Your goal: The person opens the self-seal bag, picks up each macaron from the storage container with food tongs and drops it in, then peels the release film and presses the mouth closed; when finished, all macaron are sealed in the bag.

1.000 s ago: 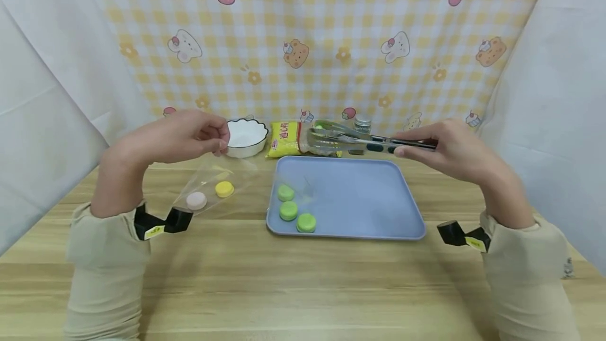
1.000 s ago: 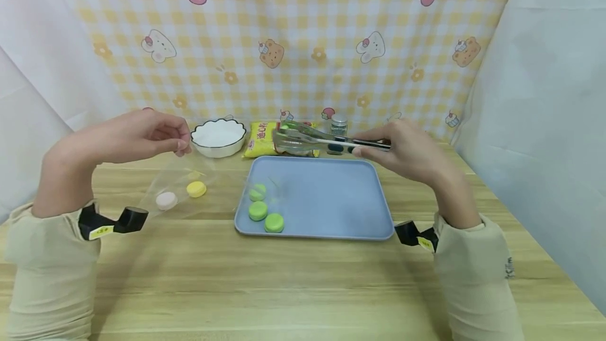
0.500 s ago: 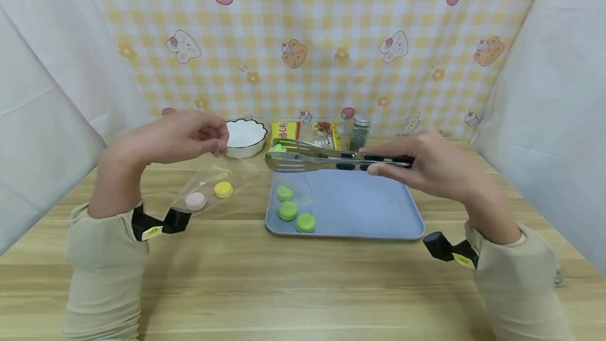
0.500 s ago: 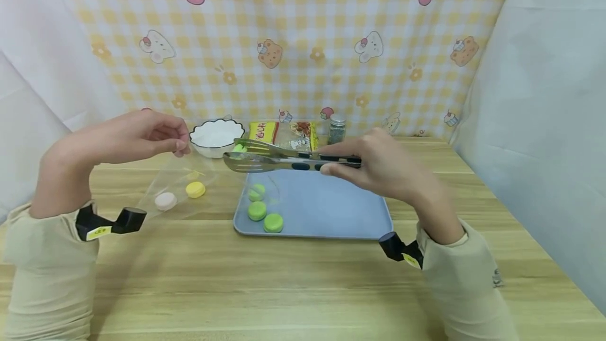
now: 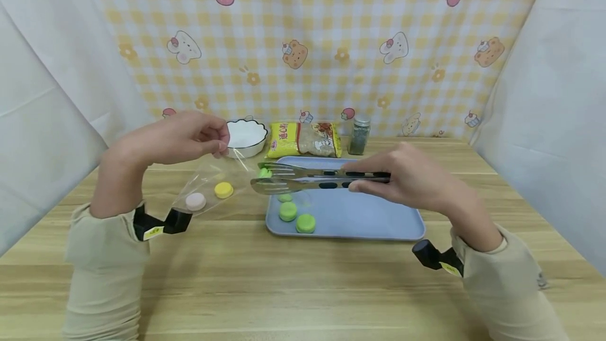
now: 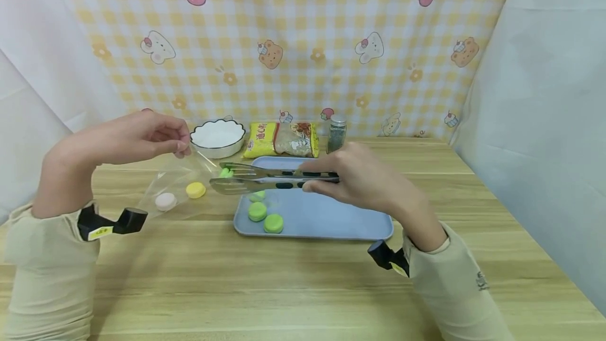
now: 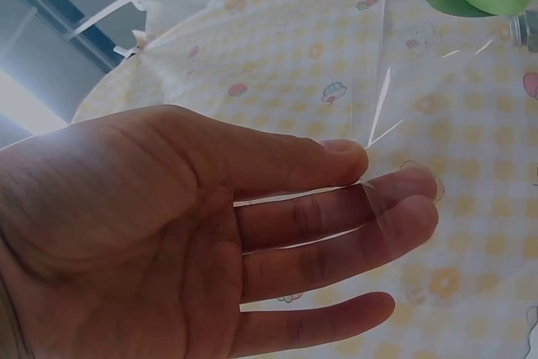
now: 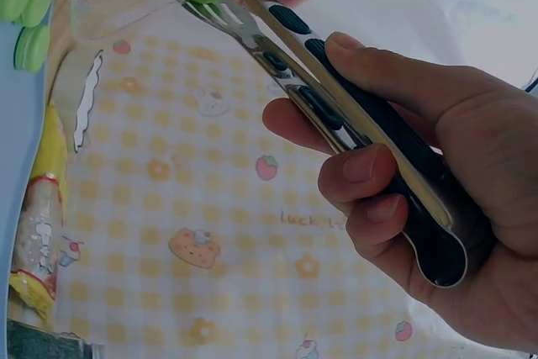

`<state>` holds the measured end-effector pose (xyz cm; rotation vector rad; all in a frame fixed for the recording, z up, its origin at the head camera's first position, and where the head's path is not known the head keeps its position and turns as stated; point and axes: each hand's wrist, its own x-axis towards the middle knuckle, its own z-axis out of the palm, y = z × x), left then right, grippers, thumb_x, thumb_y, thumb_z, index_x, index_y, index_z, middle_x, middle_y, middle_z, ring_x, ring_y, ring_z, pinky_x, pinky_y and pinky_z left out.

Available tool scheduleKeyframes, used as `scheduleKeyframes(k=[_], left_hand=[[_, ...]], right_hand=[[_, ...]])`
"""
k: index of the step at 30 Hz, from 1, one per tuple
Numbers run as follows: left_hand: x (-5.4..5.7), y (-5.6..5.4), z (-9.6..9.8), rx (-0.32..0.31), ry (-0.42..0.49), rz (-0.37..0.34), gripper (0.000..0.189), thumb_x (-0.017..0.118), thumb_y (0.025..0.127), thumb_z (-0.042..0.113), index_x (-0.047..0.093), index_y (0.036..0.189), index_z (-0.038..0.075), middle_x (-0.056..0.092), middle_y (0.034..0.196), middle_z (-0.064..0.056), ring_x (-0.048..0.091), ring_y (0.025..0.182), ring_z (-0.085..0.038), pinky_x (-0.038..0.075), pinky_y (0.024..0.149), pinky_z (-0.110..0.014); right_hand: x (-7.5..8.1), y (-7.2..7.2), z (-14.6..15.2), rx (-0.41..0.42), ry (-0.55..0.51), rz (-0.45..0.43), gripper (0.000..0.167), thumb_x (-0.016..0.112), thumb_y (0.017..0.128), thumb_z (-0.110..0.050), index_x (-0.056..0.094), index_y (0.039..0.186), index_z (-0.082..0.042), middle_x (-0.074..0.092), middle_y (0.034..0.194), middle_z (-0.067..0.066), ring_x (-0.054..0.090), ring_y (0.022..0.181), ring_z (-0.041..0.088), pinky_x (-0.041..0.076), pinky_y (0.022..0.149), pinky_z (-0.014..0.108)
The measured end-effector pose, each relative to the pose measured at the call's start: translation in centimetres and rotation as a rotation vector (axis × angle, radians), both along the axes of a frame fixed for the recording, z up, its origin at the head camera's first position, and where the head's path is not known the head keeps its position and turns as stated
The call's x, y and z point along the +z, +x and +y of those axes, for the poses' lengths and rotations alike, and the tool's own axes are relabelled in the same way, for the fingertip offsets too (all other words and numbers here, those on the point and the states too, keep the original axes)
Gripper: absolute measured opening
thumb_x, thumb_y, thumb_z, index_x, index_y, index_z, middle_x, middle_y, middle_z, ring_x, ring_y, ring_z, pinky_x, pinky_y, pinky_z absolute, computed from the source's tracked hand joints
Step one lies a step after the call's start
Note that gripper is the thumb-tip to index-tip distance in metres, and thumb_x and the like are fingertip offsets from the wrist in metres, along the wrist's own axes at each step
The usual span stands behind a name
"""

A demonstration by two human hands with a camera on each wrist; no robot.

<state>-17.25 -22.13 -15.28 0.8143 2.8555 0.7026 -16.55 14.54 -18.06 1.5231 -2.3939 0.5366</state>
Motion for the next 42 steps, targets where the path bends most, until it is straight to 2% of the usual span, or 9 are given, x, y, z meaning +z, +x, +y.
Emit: scheduleKeyframes(k=[4,7,8,12,19,23,27,32,42], left_hand=[[-0.1,0.0,0.0,-0.024,0.017,-0.019,0.013,0.045,0.093,-0.001,0.053,0.084,0.004,0.062,0.08,-0.002,0.059,0.079,-0.015,0.043,0.069,-0.03],[-0.2,0.1,-0.1,-0.044,0.018,-0.03,0.013,0.046,0.093,-0.001,0.053,0.084,0.004,0.062,0.081,-0.002,0.059,0.079,-0.015,0.045,0.071,-0.03],[-0.2,0.2,-0.1,-0.048,0.014,-0.031,0.012,0.046,0.093,-0.001,0.054,0.085,0.005,0.062,0.081,-0.002,0.059,0.079,-0.015,0.046,0.071,-0.03],[-0.2,0.2,-0.1,-0.077,-0.006,-0.023,0.011,0.051,0.094,0.005,0.054,0.084,0.007,0.062,0.081,0.0,0.058,0.078,-0.014,0.045,0.068,-0.03],[-0.1,0.2,0.2,-0.095,-0.014,-0.014,0.012,0.051,0.095,0.005,0.054,0.083,0.006,0.062,0.082,0.002,0.059,0.079,-0.014,0.044,0.067,-0.03],[-0.2,0.1,0.1,-0.089,-0.021,0.002,0.013,0.05,0.095,0.005,0.055,0.083,0.008,0.062,0.082,0.002,0.058,0.078,-0.013,0.044,0.065,-0.029],[-0.4,0.0,0.0,-0.078,-0.029,0.02,0.01,0.056,0.092,0.008,0.055,0.082,0.009,0.061,0.078,0.003,0.056,0.075,-0.014,0.043,0.065,-0.029],[-0.2,0.3,0.0,-0.058,-0.022,0.002,0.011,0.058,0.092,0.01,0.054,0.082,0.008,0.059,0.076,0.0,0.055,0.074,-0.018,0.042,0.066,-0.03],[-0.2,0.0,0.4,-0.067,-0.023,-0.024,0.011,0.051,0.095,0.008,0.054,0.085,0.009,0.059,0.081,0.001,0.055,0.077,-0.014,0.041,0.064,-0.031]], right_hand=[[-0.1,-0.2,-0.3,0.014,0.021,-0.016,0.026,0.068,0.086,-0.018,0.069,0.11,-0.008,0.066,0.075,-0.01,0.029,0.041,-0.008,0.032,0.042,0.02],[-0.2,-0.6,-0.2,0.013,0.037,-0.066,0.025,0.066,0.087,-0.018,0.069,0.11,-0.008,0.067,0.076,-0.011,0.029,0.039,-0.007,0.032,0.041,0.021],[-0.2,-0.7,-0.2,0.009,0.037,-0.087,0.025,0.066,0.088,-0.017,0.069,0.11,-0.008,0.067,0.078,-0.01,0.03,0.039,-0.006,0.033,0.041,0.021],[-0.3,-1.3,0.1,-0.023,0.047,-0.137,0.025,0.065,0.088,-0.017,0.069,0.11,-0.007,0.06,0.064,-0.014,0.027,0.037,-0.005,0.033,0.042,0.022],[-0.7,-1.4,-0.3,-0.04,0.077,-0.155,0.027,0.065,0.089,-0.022,0.068,0.111,-0.008,0.06,0.065,-0.013,0.029,0.038,-0.003,0.035,0.043,0.023],[-0.9,-1.2,-1.1,-0.012,0.09,-0.147,0.028,0.066,0.088,-0.022,0.068,0.111,-0.006,0.053,0.057,-0.014,0.03,0.04,-0.004,0.035,0.044,0.022],[-0.8,-1.0,-2.0,0.001,0.093,-0.142,0.027,0.064,0.089,-0.022,0.069,0.11,-0.006,0.055,0.058,-0.013,0.03,0.039,-0.004,0.035,0.044,0.022],[-0.5,-0.9,-2.6,-0.008,0.095,-0.154,0.028,0.063,0.09,-0.024,0.068,0.111,-0.008,0.055,0.058,-0.014,0.031,0.039,-0.003,0.035,0.044,0.022],[0.0,-1.0,-1.2,-0.128,0.063,-0.038,0.025,0.064,0.089,-0.019,0.069,0.109,-0.005,0.06,0.06,-0.006,0.025,0.036,-0.001,0.035,0.045,0.024]])
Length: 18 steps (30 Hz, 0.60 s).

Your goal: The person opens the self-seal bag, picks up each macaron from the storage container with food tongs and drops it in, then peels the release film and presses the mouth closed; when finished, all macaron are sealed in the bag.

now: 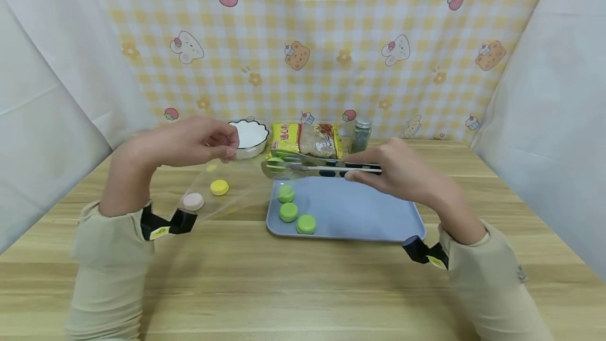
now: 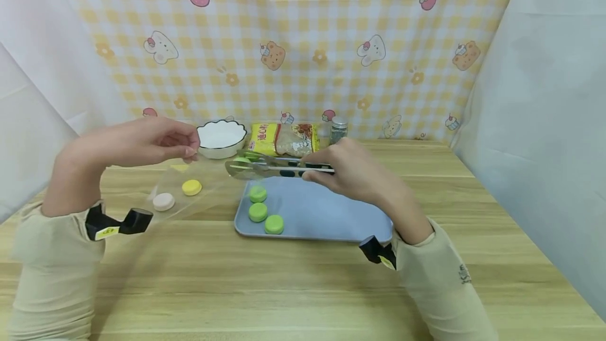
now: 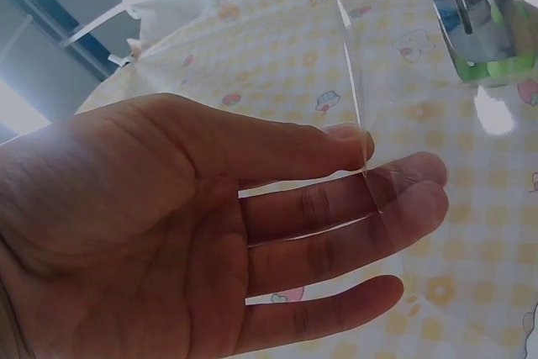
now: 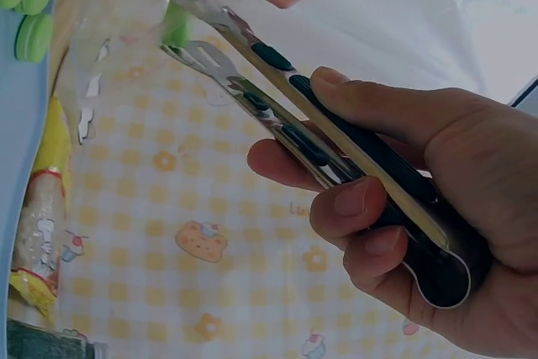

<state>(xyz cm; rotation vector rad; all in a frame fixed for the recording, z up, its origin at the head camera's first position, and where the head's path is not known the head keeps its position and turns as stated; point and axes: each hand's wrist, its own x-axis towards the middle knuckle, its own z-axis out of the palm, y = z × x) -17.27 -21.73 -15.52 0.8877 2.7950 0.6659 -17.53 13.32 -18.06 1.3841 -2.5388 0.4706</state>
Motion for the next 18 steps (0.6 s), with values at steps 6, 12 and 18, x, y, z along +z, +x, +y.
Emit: scheduleKeyframes(k=[6,12,18], left_hand=[[0.0,-0.1,0.0,0.023,0.003,0.006,0.01,0.049,0.096,0.006,0.054,0.088,0.008,0.06,0.084,0.0,0.058,0.082,-0.014,0.042,0.068,-0.033],[-0.1,-0.2,0.0,0.023,-0.006,-0.003,0.012,0.049,0.096,0.007,0.055,0.086,0.008,0.061,0.084,0.001,0.057,0.08,-0.014,0.042,0.066,-0.032],[-0.2,-0.3,0.1,0.014,-0.008,-0.006,0.012,0.048,0.096,0.006,0.054,0.085,0.008,0.062,0.084,0.001,0.06,0.083,-0.015,0.043,0.068,-0.033]], right_hand=[[1.0,1.1,0.7,0.035,-0.005,0.013,0.025,0.066,0.088,-0.017,0.069,0.11,-0.006,0.061,0.065,-0.009,0.027,0.037,-0.005,0.035,0.043,0.023],[0.7,1.5,-0.1,0.045,0.05,0.009,0.026,0.065,0.089,-0.021,0.068,0.112,-0.008,0.067,0.076,-0.005,0.035,0.041,-0.006,0.04,0.049,0.022],[0.1,1.4,-0.7,0.059,0.059,0.005,0.026,0.066,0.088,-0.021,0.069,0.11,-0.006,0.07,0.092,0.001,0.035,0.042,-0.005,0.038,0.047,0.022]])
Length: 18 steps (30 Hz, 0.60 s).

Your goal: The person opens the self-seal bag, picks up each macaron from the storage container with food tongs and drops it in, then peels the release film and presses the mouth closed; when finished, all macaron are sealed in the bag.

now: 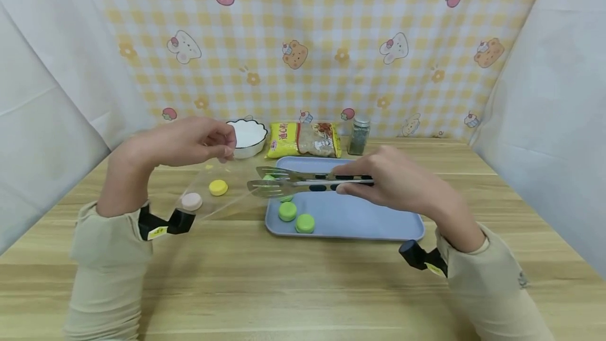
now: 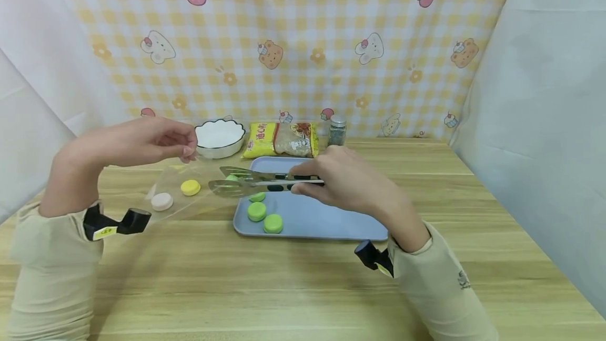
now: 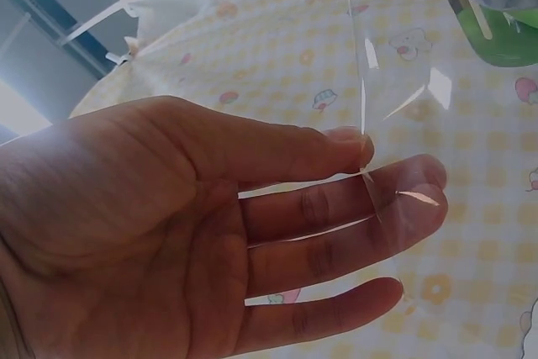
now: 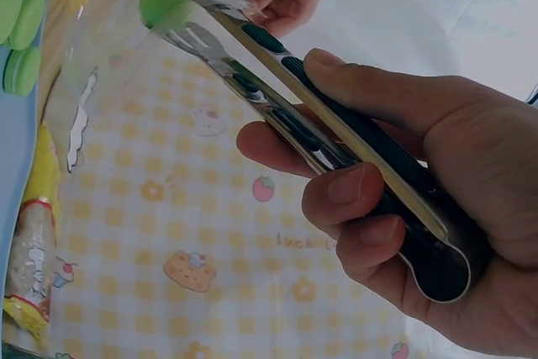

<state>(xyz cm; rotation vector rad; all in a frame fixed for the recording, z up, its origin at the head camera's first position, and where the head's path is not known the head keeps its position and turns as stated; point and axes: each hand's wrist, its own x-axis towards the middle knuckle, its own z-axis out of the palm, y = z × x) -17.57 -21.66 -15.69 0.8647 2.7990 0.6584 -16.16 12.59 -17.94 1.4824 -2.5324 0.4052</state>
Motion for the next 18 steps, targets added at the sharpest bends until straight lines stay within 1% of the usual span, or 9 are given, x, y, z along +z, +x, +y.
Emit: scheduleKeyframes(k=[3,8,12,16,18], left_hand=[[0.0,0.0,-0.1,-0.004,0.013,0.0,0.011,0.047,0.096,0.005,0.054,0.087,0.008,0.062,0.085,0.0,0.06,0.084,-0.016,0.043,0.069,-0.034],[0.1,-0.1,-0.2,0.017,0.04,-0.038,0.01,0.044,0.095,0.002,0.051,0.089,0.005,0.062,0.087,-0.004,0.061,0.085,-0.017,0.043,0.071,-0.035],[0.2,-0.1,-0.2,0.033,0.054,-0.056,0.01,0.043,0.095,0.002,0.049,0.087,0.004,0.062,0.088,-0.005,0.062,0.086,-0.018,0.041,0.07,-0.035],[0.2,0.0,-0.2,0.039,0.06,-0.063,0.011,0.042,0.095,0.002,0.049,0.087,0.003,0.062,0.088,-0.005,0.062,0.087,-0.018,0.041,0.07,-0.034],[0.2,0.0,-0.3,0.041,0.059,-0.06,0.011,0.042,0.094,0.001,0.05,0.087,0.003,0.063,0.088,-0.006,0.062,0.086,-0.018,0.041,0.071,-0.035]], right_hand=[[0.0,0.0,0.1,0.018,-0.015,-0.004,0.026,0.066,0.088,-0.02,0.069,0.109,-0.006,0.07,0.092,0.001,0.035,0.042,-0.005,0.038,0.047,0.022],[0.5,0.5,0.7,0.076,-0.068,-0.019,0.025,0.067,0.086,-0.013,0.068,0.109,-0.003,0.07,0.094,0.004,0.035,0.043,-0.007,0.038,0.046,0.021],[0.9,1.1,1.2,0.077,-0.084,-0.001,0.025,0.068,0.085,-0.012,0.069,0.109,-0.004,0.07,0.089,0.002,0.027,0.041,-0.008,0.033,0.042,0.02],[1.2,1.4,1.3,0.071,-0.065,0.013,0.025,0.068,0.085,-0.014,0.069,0.109,-0.006,0.07,0.087,0.0,0.02,0.04,-0.008,0.03,0.04,0.019],[1.3,1.5,1.3,0.078,-0.054,0.019,0.025,0.068,0.085,-0.014,0.069,0.109,-0.006,0.07,0.089,0.001,0.018,0.04,-0.008,0.029,0.04,0.019]])
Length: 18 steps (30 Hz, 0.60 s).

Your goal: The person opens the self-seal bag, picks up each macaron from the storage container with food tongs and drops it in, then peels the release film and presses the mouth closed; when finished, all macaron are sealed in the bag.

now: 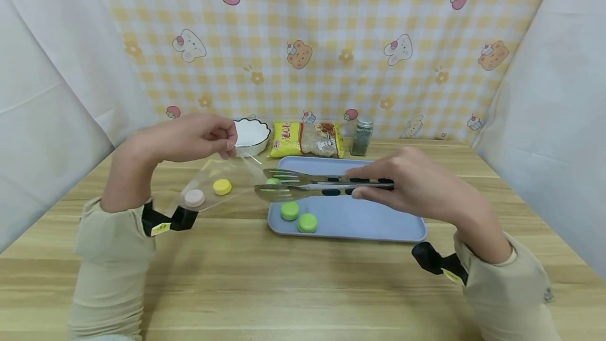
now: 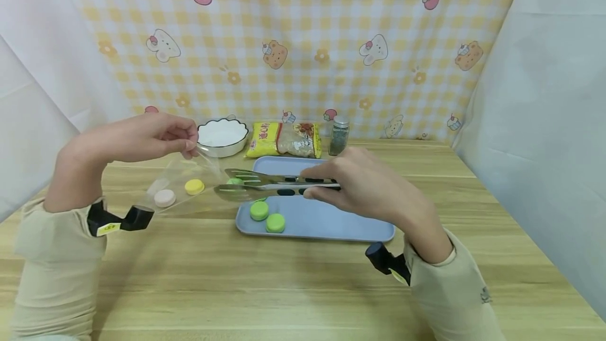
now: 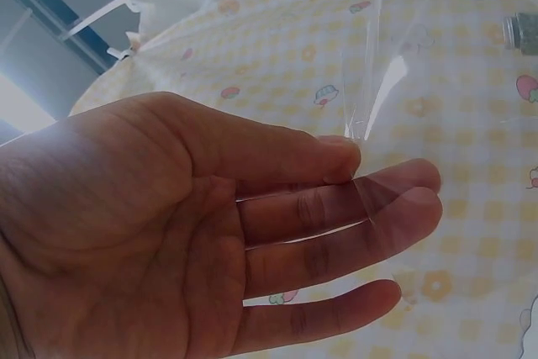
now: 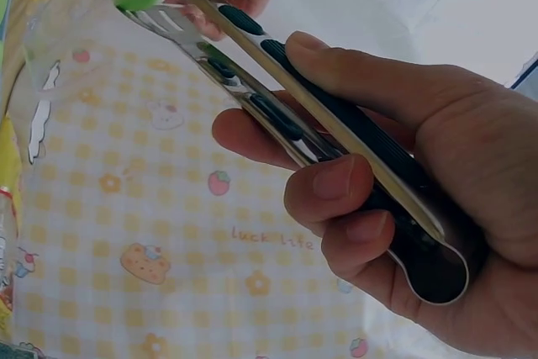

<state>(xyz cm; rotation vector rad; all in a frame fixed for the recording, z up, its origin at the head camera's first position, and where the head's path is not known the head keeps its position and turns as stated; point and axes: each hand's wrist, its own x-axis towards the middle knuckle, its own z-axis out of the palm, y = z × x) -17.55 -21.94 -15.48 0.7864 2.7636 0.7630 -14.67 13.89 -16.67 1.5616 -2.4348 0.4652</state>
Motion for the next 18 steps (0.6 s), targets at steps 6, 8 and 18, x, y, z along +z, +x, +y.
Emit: scheduleKeyframes(k=[6,8,18], left_hand=[[0.0,-0.1,0.0,0.007,0.003,-0.004,0.011,0.042,0.095,0.001,0.049,0.087,0.003,0.064,0.09,-0.007,0.063,0.086,-0.019,0.043,0.075,-0.036],[0.0,0.0,0.0,0.014,0.002,-0.008,0.011,0.042,0.095,0.002,0.05,0.087,0.003,0.063,0.09,-0.006,0.063,0.086,-0.018,0.042,0.075,-0.036],[0.2,0.3,-0.1,0.024,0.001,-0.013,0.012,0.041,0.094,0.001,0.048,0.085,0.002,0.062,0.087,-0.006,0.062,0.085,-0.016,0.041,0.072,-0.035]], right_hand=[[0.0,0.0,0.2,0.006,0.03,-0.003,0.023,0.068,0.086,-0.014,0.07,0.107,-0.006,0.068,0.077,-0.004,0.018,0.038,-0.009,0.03,0.04,0.018],[0.1,0.0,0.3,-0.003,0.046,-0.018,0.023,0.067,0.086,-0.015,0.07,0.108,-0.007,0.064,0.069,-0.007,0.02,0.038,-0.009,0.032,0.041,0.018],[0.8,0.8,1.4,-0.097,0.097,-0.079,0.025,0.066,0.088,-0.02,0.07,0.109,-0.009,0.063,0.069,-0.011,0.025,0.038,-0.007,0.036,0.045,0.02]])
